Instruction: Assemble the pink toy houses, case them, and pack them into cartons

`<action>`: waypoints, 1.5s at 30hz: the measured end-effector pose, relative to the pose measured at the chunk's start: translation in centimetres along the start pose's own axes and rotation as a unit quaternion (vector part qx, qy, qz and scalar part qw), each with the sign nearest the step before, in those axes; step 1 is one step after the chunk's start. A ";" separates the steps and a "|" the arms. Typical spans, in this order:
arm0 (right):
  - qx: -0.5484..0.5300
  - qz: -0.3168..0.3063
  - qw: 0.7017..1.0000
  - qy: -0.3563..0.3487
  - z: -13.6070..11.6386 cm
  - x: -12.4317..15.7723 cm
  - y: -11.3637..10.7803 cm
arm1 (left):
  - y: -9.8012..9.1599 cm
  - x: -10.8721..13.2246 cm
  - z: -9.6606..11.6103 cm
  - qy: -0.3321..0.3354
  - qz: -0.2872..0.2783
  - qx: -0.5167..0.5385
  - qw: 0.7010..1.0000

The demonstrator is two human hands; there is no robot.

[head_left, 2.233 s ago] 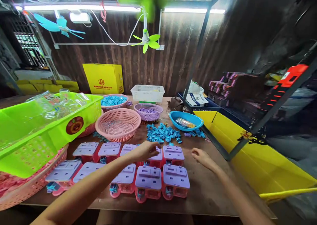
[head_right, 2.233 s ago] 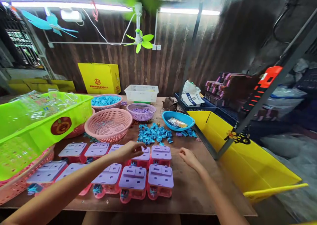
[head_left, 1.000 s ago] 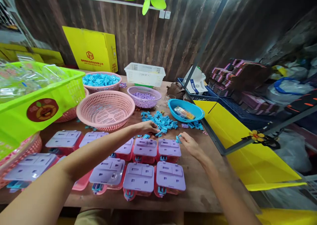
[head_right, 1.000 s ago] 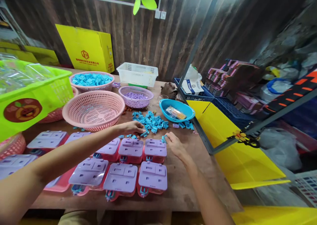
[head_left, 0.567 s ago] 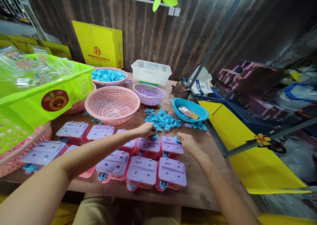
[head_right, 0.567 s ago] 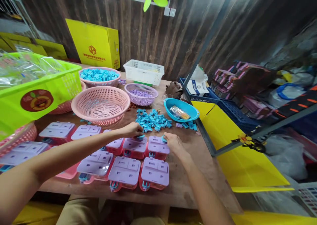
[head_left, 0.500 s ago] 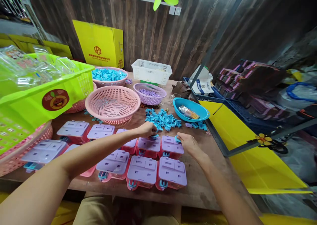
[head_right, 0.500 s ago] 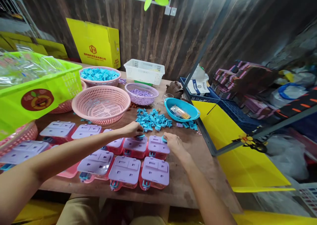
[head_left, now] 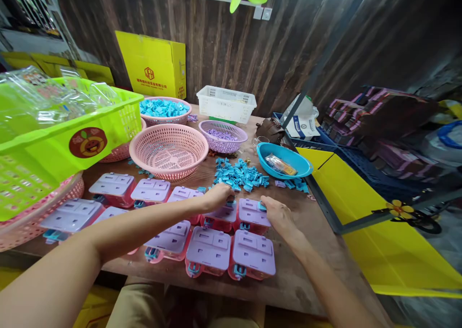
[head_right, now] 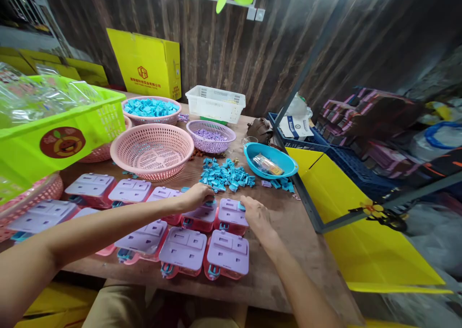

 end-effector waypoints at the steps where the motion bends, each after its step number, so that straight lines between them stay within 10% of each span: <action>1: 0.001 0.003 1.000 0.001 0.0 0.1 0.2 | 0.2 0.2 0.1 0.000 0.000 -0.007 1.000; 8: -0.037 -0.006 0.999 -0.022 0.9 -0.2 0.2 | 0.4 1.4 0.2 -0.014 -0.009 -0.048 0.999; 15: -0.074 -0.055 0.985 -0.145 1.2 -7.4 -2.1 | -1.9 -2.9 -2.4 -0.009 0.002 -0.059 0.998; 22: -0.029 -0.146 0.968 -0.204 -0.8 -11.5 3.9 | 3.1 -9.8 -2.5 0.036 -0.078 -0.048 0.995; 29: -0.035 -0.141 0.972 -0.183 1.4 -10.2 5.5 | 4.7 -11.4 -4.6 -0.004 -0.089 0.076 0.993; 36: -0.102 -0.088 0.983 -0.125 4.3 -9.4 4.9 | 0.3 -8.2 -6.9 -0.041 -0.066 0.285 0.955; 45: -0.219 -0.117 0.965 -0.085 4.5 -8.1 4.9 | -5.2 3.5 -10.8 -0.079 -0.012 0.388 0.918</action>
Point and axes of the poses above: each hand's wrist, its own x-axis away from the middle knuckle, its own y-axis out of the palm, z = x × y, the point moved 8 cm from there along -x, towards the middle knuckle, and after that the axes turned 3 degrees about -x, right-handed, at the moved point
